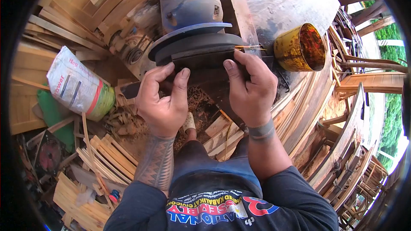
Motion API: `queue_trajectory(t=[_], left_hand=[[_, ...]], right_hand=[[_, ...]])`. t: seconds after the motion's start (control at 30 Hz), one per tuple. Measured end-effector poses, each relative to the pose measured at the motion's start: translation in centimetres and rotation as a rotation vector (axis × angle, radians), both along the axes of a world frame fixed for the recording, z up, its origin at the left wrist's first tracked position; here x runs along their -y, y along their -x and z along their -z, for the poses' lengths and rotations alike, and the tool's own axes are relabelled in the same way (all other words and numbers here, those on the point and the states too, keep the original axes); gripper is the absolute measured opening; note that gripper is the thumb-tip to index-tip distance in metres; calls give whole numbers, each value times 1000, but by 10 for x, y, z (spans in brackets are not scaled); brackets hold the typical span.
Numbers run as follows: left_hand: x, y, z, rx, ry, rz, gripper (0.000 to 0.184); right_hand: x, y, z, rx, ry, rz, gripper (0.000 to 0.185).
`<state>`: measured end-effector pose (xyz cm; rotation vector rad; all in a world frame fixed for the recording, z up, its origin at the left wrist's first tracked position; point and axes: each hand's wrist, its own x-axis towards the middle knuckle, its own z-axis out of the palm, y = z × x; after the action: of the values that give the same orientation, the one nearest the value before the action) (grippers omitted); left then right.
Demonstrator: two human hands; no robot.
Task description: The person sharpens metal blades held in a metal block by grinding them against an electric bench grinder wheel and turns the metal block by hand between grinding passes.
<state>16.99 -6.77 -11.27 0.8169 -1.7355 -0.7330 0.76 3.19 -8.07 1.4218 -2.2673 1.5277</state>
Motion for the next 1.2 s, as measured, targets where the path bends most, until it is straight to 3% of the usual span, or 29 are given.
queue_trajectory(t=[0.67, 1.03, 1.13, 1.2], left_hand=[[-21, 44, -2, -5, -7, 52, 26], [-39, 68, 3, -68, -110, 56, 24], [-45, 70, -2, 21, -180, 67, 26], [-44, 77, 4, 0, -78, 36, 24]], right_hand=[[-27, 37, 4, 178, -67, 98, 20], [-38, 62, 1, 77, -51, 84, 19], [-40, 66, -1, 92, -72, 88, 20], [-44, 69, -2, 101, -74, 87, 20]])
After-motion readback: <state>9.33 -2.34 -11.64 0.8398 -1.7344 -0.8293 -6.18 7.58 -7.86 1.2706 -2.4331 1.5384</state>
